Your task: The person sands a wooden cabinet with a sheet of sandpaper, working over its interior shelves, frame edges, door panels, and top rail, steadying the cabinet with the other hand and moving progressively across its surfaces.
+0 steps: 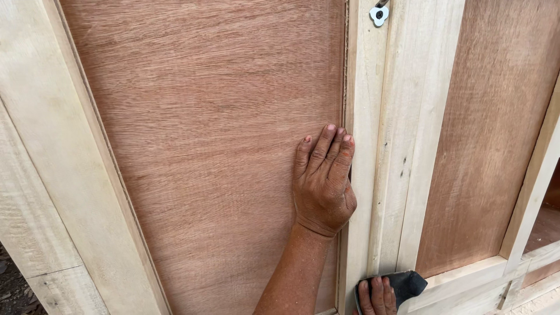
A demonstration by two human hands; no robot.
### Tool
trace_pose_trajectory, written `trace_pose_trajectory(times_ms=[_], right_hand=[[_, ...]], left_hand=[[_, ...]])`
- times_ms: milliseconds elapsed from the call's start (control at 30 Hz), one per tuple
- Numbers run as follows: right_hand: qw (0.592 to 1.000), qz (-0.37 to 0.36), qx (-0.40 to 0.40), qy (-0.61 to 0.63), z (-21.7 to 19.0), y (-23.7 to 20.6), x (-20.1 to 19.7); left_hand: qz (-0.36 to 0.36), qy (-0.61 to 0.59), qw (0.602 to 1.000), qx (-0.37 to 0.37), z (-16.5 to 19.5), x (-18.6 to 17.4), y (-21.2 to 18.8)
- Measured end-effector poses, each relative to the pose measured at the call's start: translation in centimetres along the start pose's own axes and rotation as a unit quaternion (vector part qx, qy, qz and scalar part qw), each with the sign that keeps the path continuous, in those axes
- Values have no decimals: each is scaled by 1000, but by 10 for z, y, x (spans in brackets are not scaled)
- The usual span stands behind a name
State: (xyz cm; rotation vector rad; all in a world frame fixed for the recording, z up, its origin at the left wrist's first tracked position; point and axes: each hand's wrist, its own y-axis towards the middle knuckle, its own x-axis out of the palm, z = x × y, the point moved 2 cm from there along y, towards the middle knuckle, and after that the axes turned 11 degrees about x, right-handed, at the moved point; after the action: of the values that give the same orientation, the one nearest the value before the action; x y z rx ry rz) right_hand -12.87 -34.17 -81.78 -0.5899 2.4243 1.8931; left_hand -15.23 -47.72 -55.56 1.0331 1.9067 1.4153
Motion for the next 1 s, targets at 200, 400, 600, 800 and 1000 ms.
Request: trace_pose_trajectory(times_ms=[200,400,600,800,1000], right_hand=[[998,7,40,41,-10,75,-2],[999,-8,45,8,-31,36,-16],[999,5,25,32,-26,73,-15],[998,8,32,56,-18,26,-8],[996,-40,61,55,-13,-31,-10]], left_hand=[[3,-7,1000,-4,-1,0,-1],[8,-1,1000,-14,3,4,-3],[30,-9,999,-31,12,9,-28],[-3,-25,998,-62,31,4,-63],[-35,-23,998,-54,33,1,-76]])
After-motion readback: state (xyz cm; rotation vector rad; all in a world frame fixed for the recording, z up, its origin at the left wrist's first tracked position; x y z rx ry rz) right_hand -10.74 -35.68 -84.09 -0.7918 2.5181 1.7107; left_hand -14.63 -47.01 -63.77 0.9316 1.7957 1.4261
